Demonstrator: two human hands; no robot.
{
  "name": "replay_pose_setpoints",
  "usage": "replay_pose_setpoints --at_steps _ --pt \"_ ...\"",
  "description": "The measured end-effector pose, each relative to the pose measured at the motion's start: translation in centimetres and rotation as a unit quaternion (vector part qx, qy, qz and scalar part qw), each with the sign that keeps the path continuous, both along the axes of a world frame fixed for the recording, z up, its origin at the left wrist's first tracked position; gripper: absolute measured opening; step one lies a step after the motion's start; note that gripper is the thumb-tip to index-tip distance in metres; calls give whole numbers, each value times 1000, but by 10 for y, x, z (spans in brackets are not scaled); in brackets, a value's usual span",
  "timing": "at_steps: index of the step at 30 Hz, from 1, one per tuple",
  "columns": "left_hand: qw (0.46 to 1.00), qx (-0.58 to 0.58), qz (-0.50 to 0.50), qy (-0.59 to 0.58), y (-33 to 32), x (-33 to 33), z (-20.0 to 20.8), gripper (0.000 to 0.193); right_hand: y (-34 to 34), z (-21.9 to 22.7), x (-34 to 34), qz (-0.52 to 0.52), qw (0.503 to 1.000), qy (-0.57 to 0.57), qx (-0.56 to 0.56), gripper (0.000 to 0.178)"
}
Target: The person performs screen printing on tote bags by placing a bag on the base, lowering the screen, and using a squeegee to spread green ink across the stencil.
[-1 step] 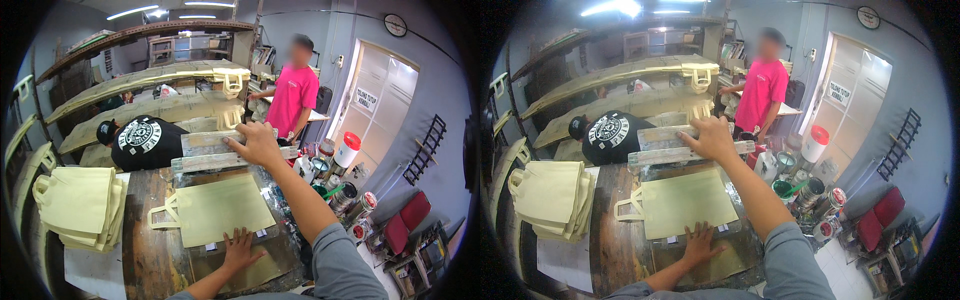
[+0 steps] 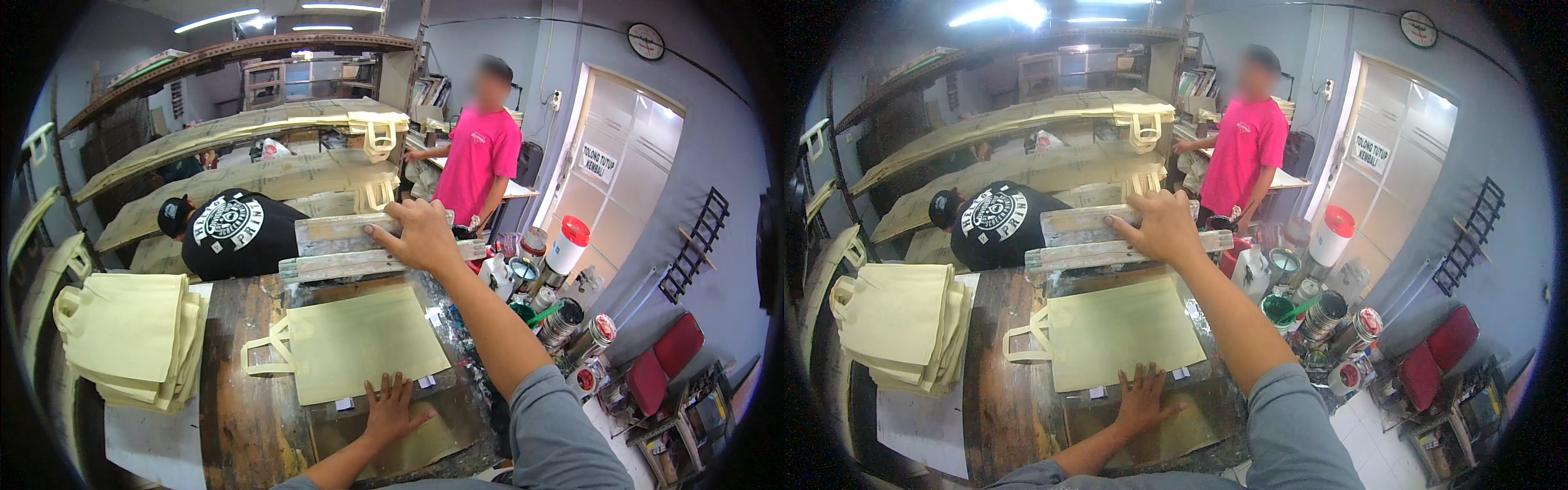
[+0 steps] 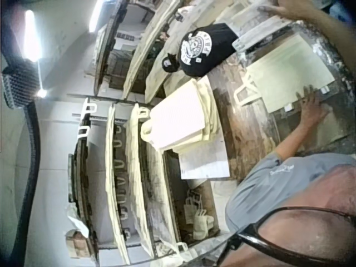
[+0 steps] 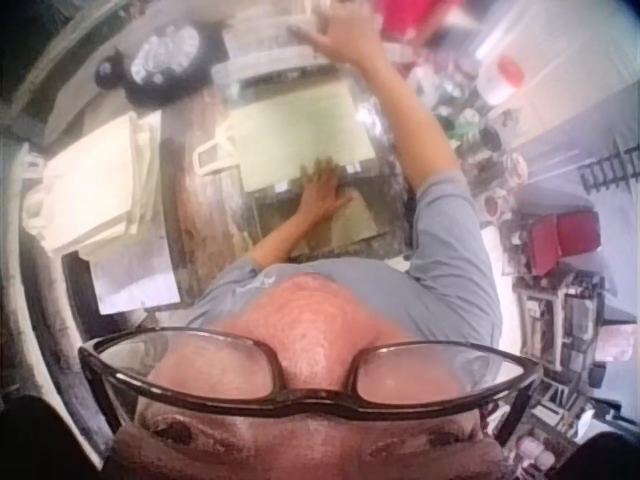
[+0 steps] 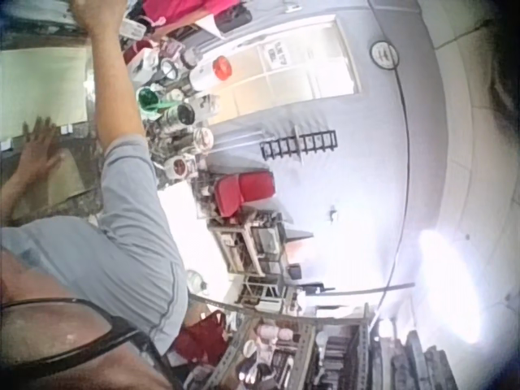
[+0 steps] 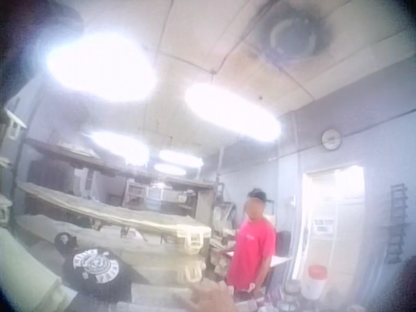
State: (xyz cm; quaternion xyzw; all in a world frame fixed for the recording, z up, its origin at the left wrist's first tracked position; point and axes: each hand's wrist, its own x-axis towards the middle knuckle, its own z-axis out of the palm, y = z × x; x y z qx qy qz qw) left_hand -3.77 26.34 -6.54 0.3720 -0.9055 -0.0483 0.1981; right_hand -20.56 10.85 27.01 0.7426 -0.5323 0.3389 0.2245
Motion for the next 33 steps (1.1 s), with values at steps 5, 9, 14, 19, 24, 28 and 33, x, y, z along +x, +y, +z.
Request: replay_pose_setpoints --at_steps 5,9,14,19,24,28,33 --pt "997 59 -2 -52 1 -1 6 111 -4 0 -1 6 1000 -18 8 59" --pt "997 49 -2 -57 2 -2 7 112 -7 -2 -2 3 1000 -16 0 57" --pt "997 38 -5 -60 2 -1 5 112 -8 -1 -3 8 1000 -18 0 57" --pt "998 31 -4 -63 2 0 2 112 -6 0 -3 -8 1000 -3 7 59" --pt "998 36 -4 -55 1 -1 -1 112 -6 1 -2 -9 1000 1 1 58" --pt "998 23 1 -60 2 -1 -1 111 -6 1 -2 -3 1000 -7 6 57" --pt "999 21 -2 -40 3 1 -3 109 -6 1 -2 -4 1000 -9 10 57"
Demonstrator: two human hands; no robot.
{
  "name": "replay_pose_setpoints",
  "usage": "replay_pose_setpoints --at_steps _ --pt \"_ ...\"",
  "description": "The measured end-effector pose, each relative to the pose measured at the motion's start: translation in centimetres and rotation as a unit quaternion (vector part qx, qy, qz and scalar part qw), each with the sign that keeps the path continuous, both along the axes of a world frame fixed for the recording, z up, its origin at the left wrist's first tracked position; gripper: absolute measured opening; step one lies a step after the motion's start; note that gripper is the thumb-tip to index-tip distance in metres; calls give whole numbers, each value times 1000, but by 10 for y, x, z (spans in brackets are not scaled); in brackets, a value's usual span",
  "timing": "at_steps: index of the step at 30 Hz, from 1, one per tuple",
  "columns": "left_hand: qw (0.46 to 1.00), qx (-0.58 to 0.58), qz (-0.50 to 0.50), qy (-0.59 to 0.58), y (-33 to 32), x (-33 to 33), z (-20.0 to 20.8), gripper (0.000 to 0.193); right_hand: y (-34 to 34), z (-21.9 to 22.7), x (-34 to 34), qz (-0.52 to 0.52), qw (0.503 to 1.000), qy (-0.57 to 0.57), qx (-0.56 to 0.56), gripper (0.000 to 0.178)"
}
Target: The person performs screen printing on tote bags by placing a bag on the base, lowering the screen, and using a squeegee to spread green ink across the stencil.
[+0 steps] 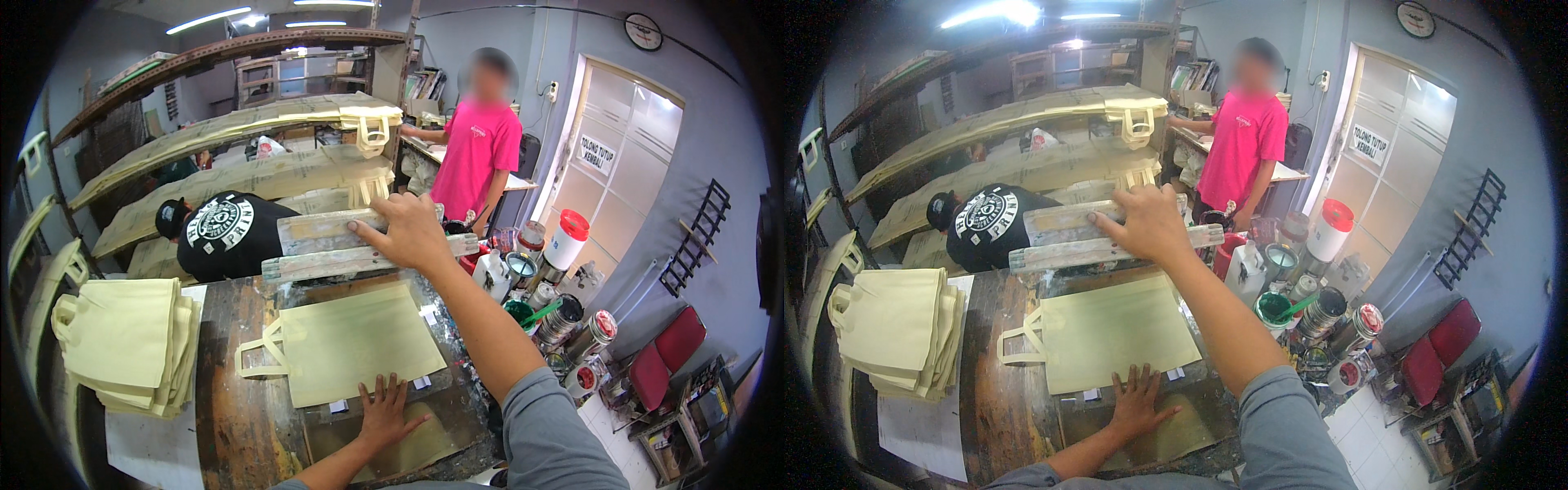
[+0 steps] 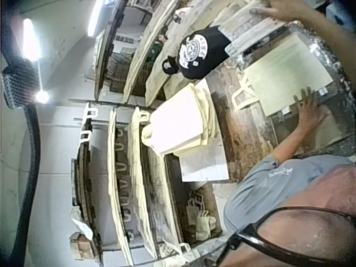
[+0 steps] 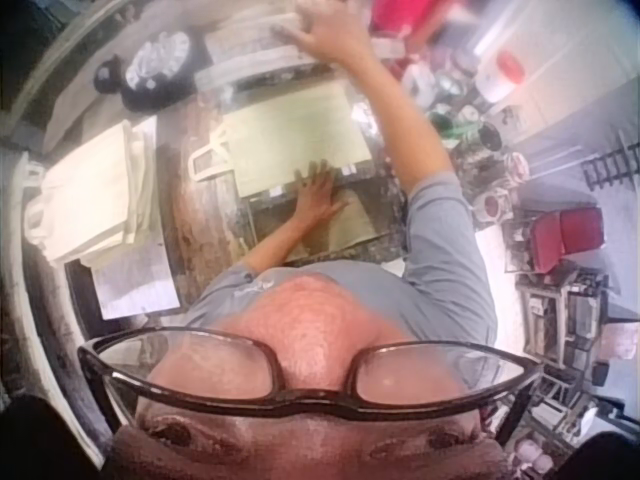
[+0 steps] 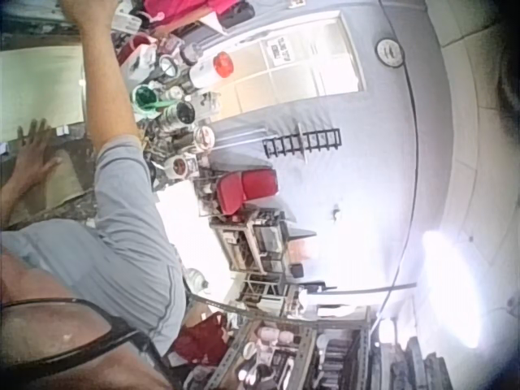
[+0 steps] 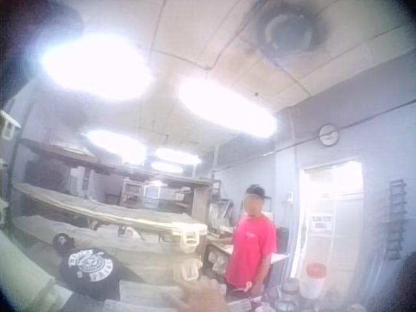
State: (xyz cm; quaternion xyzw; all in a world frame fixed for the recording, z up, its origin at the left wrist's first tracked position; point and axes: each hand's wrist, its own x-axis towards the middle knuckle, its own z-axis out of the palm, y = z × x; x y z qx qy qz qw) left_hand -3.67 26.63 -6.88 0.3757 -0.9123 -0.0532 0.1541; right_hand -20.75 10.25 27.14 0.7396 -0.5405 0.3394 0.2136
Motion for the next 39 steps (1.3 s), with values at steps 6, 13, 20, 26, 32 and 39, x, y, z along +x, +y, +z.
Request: replay_pose_setpoints --at_steps 6,13,20,26,32,39 --pt "999 -6 -20 36 0 3 15 95 -1 0 0 -4 1000 2 -4 58" --pt "730 497 -384 269 10 53 142 47 -1 -1 -1 3 1000 3 -27 57" --pt "474 488 -682 269 52 68 236 53 1 5 2 -14 1000 8 20 61" --pt "489 397 -706 325 54 61 252 49 1 -2 0 -18 999 28 6 57" --pt "495 477 -596 414 50 77 265 39 0 -1 1 -2 1000 8 -6 59" --pt "405 559 -548 473 61 77 267 31 -3 -4 -1 5 1000 -4 -13 60"
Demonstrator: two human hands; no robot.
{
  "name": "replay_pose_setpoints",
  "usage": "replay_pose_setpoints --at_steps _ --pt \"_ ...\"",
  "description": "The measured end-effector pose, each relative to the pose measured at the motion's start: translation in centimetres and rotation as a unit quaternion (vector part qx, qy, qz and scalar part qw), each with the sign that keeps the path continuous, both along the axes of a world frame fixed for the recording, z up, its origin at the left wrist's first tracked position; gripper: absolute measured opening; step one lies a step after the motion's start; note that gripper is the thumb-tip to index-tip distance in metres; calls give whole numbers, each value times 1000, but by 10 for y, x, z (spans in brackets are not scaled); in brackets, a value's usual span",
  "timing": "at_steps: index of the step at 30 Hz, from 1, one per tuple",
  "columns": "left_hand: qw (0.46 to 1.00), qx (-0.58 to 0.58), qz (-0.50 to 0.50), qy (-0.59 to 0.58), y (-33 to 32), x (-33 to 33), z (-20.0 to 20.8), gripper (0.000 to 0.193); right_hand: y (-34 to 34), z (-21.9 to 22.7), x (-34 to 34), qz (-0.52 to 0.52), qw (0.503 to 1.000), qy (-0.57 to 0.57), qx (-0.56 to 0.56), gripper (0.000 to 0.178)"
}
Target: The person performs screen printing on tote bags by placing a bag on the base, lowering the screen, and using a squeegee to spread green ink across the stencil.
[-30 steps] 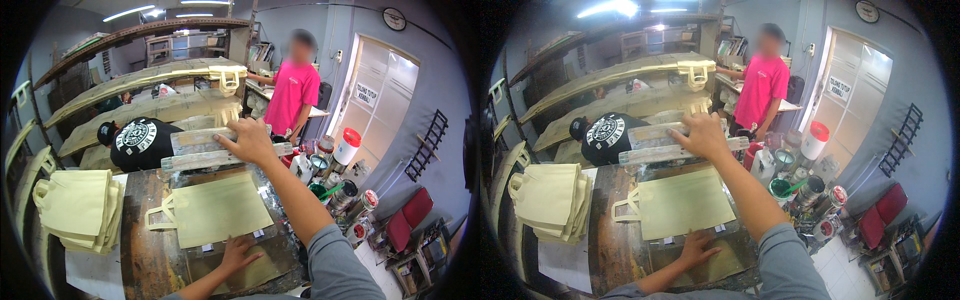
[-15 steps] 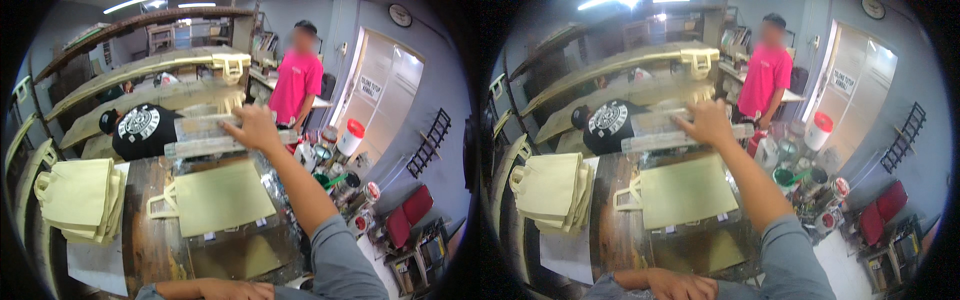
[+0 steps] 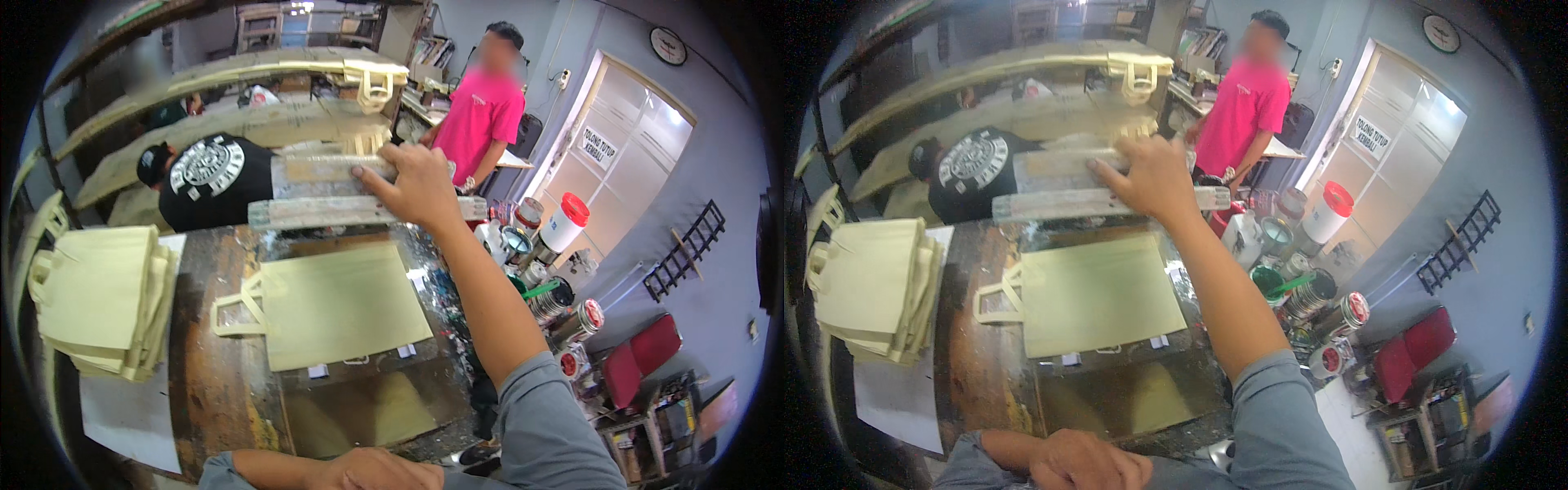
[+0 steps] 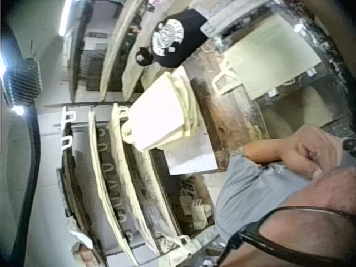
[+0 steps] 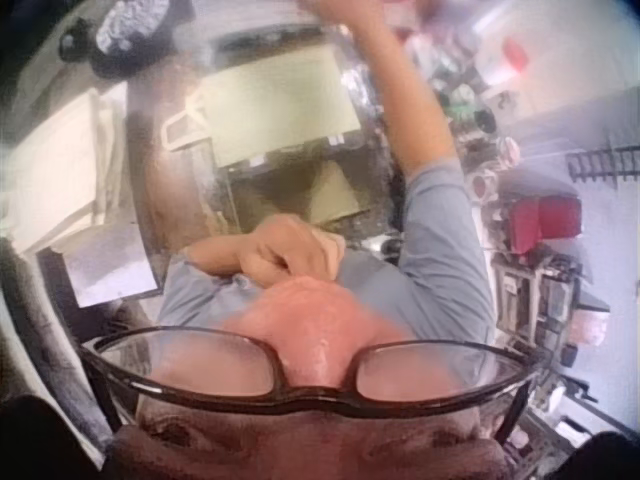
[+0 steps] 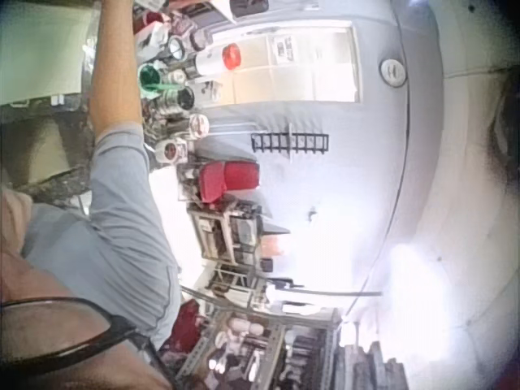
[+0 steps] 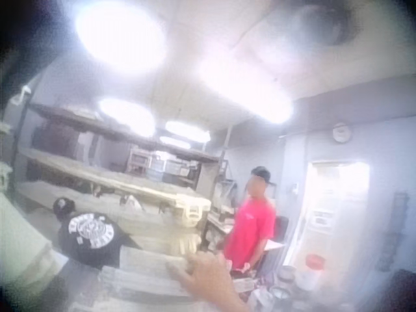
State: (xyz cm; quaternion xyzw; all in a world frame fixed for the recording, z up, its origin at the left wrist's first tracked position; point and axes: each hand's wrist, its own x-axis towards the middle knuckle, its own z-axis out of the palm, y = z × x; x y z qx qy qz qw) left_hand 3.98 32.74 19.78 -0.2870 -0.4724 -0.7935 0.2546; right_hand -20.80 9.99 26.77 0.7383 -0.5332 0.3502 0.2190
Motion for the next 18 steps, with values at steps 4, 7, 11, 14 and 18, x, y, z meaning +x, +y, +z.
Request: replay_pose_setpoints --at_steps 4,7,11,14,18 --pt "998 53 -27 3 6 3 -6 35 -3 -1 0 -10 1000 17 -2 61" --pt "996 62 -63 -8 5 8 -14 38 -4 0 1 -25 999 26 4 61" --pt "995 16 -85 44 4 6 -25 36 -8 2 -1 -19 999 17 26 66" --pt "995 -23 -67 74 0 -1 -36 36 -13 0 -3 -29 999 31 -5 63" --pt "976 -196 -91 31 -31 -12 -75 51 -16 -2 -4 4 998 39 -59 67"
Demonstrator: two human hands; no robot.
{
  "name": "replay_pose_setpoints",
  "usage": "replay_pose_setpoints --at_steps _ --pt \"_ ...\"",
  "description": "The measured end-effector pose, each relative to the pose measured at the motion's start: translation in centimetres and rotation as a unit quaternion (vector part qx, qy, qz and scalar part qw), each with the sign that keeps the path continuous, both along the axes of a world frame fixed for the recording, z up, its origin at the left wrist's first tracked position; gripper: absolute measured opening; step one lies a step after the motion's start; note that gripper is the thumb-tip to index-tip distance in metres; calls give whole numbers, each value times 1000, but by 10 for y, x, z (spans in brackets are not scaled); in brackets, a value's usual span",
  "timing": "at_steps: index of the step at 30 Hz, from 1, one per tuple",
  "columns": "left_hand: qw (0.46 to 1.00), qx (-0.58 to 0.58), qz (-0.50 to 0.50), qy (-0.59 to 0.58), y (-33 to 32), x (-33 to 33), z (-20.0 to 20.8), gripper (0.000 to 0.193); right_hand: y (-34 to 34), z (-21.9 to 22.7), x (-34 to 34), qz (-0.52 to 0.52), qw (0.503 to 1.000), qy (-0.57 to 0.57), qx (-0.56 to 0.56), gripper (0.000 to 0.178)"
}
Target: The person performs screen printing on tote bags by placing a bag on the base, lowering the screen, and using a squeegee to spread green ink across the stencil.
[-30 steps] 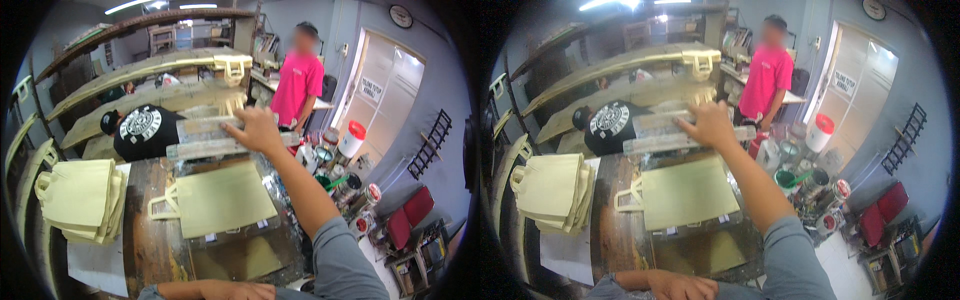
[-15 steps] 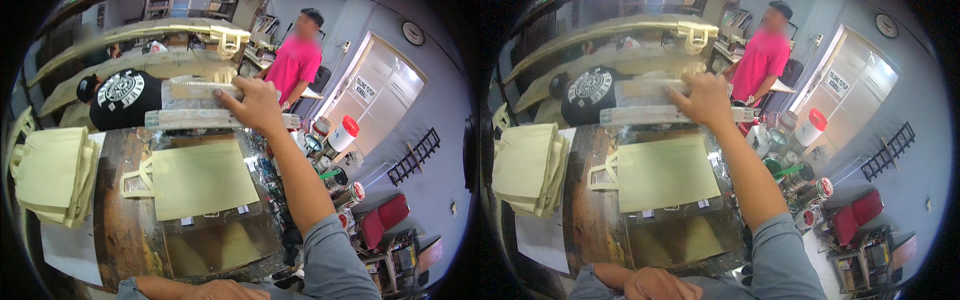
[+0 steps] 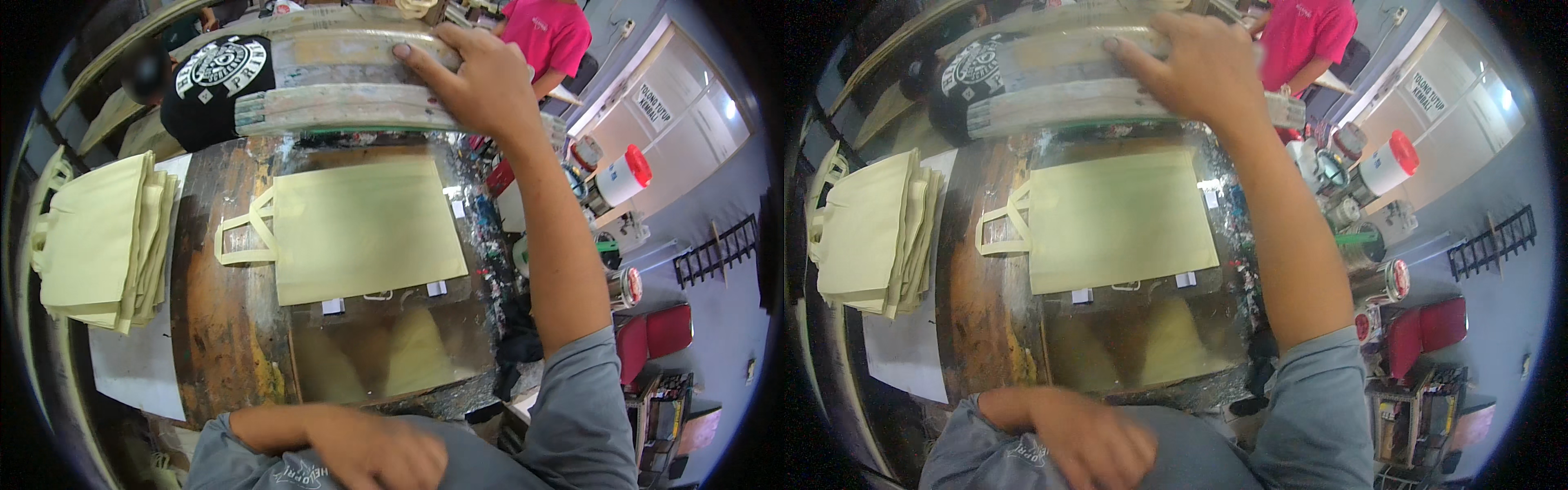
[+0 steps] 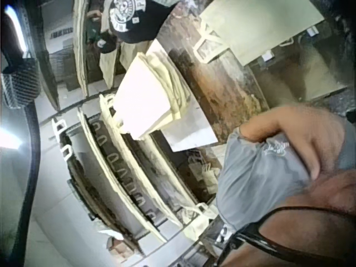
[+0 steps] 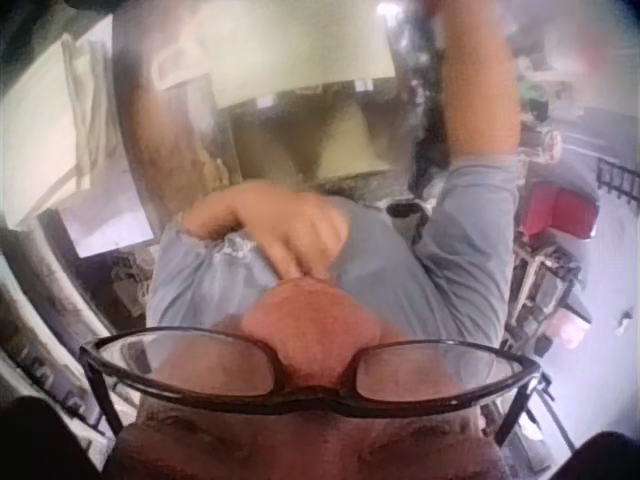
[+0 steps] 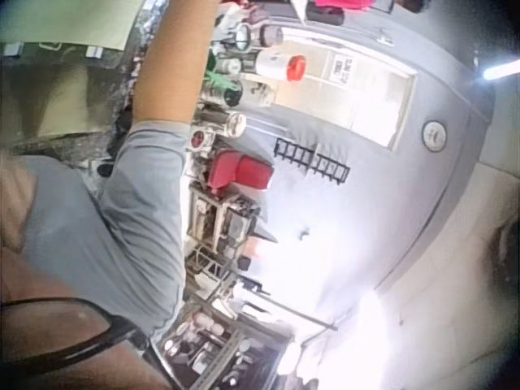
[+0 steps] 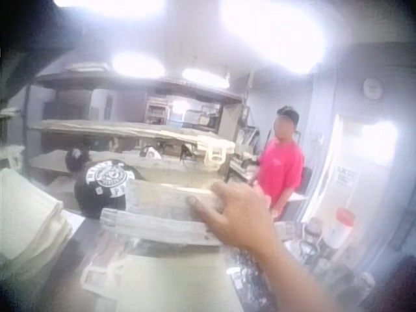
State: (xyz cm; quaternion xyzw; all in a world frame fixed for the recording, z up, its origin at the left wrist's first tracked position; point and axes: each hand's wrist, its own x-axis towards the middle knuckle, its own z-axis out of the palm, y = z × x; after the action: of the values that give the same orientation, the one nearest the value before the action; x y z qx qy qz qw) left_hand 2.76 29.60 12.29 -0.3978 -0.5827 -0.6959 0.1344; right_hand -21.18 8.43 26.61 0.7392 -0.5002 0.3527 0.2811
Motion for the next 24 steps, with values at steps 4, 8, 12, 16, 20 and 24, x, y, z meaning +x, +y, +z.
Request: replay_pose_setpoints --at_steps 4,8,12,16,20,24 --pt "837 -187 424 -292 -49 -21 -73 83 5 9 -2 -22 995 -18 98 69" --pt "510 -471 609 -383 -56 -58 -140 107 10 18 -1 -38 982 -14 182 76" --pt "466 -489 622 -394 -53 -70 -170 111 11 18 4 -28 989 -5 144 80" --pt "475 -495 639 -350 -52 -69 -176 113 15 16 4 -30 979 -9 203 80" --pt "477 -488 644 -345 -51 -69 -182 114 20 11 3 -30 990 -1 134 78" --pt "461 -492 662 -328 -47 -71 -187 115 16 2 3 -6 995 -14 98 76"
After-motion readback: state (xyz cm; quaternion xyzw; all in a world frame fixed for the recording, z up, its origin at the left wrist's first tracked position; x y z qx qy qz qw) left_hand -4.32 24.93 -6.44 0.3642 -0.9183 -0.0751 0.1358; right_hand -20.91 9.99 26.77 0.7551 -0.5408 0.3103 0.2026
